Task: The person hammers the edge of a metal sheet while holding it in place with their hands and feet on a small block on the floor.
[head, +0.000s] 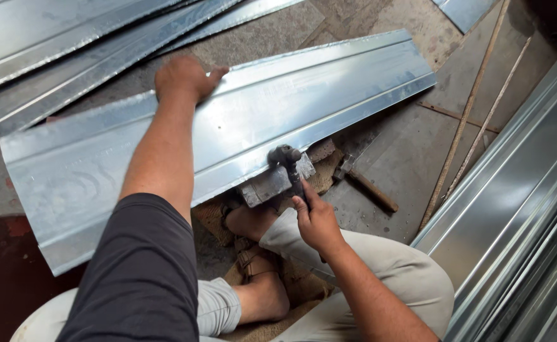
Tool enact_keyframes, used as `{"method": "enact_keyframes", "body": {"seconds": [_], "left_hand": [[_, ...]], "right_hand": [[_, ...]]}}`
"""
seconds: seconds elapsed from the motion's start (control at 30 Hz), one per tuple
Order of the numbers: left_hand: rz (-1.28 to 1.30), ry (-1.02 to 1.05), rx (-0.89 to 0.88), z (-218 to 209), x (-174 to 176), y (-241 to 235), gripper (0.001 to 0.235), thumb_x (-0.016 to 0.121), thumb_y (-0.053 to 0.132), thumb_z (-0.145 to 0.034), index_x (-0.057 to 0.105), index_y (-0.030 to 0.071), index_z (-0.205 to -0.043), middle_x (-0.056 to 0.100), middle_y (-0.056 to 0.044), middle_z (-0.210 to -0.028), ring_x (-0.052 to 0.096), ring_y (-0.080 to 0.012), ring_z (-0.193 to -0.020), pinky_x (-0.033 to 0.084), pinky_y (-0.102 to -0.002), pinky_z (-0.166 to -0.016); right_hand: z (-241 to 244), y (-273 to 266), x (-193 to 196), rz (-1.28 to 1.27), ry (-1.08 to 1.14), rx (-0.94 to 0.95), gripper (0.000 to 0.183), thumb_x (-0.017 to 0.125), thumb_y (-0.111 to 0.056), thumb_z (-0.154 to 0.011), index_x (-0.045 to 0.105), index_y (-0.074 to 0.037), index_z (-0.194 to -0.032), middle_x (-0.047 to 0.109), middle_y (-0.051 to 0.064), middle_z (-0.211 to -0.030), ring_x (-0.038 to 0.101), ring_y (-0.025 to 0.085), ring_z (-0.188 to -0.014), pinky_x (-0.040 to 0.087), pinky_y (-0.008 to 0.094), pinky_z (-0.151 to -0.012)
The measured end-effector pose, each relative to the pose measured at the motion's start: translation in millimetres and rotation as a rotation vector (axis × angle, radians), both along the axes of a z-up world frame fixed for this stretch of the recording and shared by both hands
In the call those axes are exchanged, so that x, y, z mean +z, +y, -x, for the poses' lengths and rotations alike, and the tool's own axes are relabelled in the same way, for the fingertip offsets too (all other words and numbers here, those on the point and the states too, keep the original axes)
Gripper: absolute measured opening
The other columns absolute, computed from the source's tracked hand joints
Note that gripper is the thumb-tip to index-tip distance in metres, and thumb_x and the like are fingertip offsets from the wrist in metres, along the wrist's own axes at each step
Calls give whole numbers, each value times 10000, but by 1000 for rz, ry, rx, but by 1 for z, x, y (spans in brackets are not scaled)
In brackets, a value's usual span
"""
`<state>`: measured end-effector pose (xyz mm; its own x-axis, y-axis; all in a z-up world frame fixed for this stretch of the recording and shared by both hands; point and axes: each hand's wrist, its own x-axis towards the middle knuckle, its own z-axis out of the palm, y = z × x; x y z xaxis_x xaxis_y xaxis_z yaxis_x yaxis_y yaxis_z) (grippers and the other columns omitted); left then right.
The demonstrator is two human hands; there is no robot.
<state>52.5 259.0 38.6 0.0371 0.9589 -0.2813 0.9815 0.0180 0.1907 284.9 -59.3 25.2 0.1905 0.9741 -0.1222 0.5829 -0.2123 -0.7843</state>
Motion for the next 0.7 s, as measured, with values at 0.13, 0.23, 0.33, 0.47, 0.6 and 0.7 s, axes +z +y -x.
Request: {"method": "enact_keyframes", "body": {"seconds": [0.13, 0.23, 0.33, 0.47, 0.6, 0.7], "left_hand": [[-96, 43, -59, -2, 24, -3, 860, 595, 853, -851, 741, 35, -1072, 745, -157, -1045, 714, -324, -974, 565, -452, -805], [-166, 72, -84, 13, 29, -12, 833, 614, 848, -856, 752, 43, -1018, 748, -150, -978, 724, -327, -905, 575, -458, -727], [-229, 92, -87, 55, 29, -20, 780, 620, 841, -870, 775, 79, -935, 750, -147, -936, 713, -340, -879, 565, -468, -692], [-312, 108, -40, 126, 21, -38, 756, 647, 846, -869, 763, 101, -806, 733, -143, -790, 705, -341, -751, 550, -465, -639], [-500, 57, 8, 186, -2, -74, 742, 682, 856, -862, 731, 129, -724, 688, -103, -675, 677, -330, -643, 533, -454, -568], [-428, 48, 69, 215, -20, -94, 808, 692, 890, -836, 692, 100, -663, 667, -94, -644, 662, -333, -615, 526, -452, -541]], "right_hand": [[-9, 4, -10, 150, 348, -115, 418, 691, -220, -981, 638, -47, -1358, 607, 11, -711, 524, 94, -599, 438, 274, -524], [-19, 2, -2, 235, 414, -210, 457, 683, -246, -952, 619, -71, -1370, 569, -12, -651, 483, 76, -538, 390, 252, -466], [-27, 0, 12, 105, 225, -110, 418, 686, -241, -983, 640, -50, -1352, 586, -21, -694, 518, 61, -582, 409, 246, -501], [-23, 1, 20, 67, 309, -107, 423, 667, -224, -986, 636, -63, -1375, 581, -22, -700, 509, 56, -595, 423, 244, -510], [-13, 4, 19, 80, 320, -113, 414, 677, -207, -973, 634, -59, -1358, 639, -15, -748, 546, 61, -603, 450, 254, -516], [-9, 2, 13, 86, 189, -78, 405, 684, -206, -988, 637, -50, -1359, 649, 28, -721, 538, 87, -596, 450, 268, -529]]}}
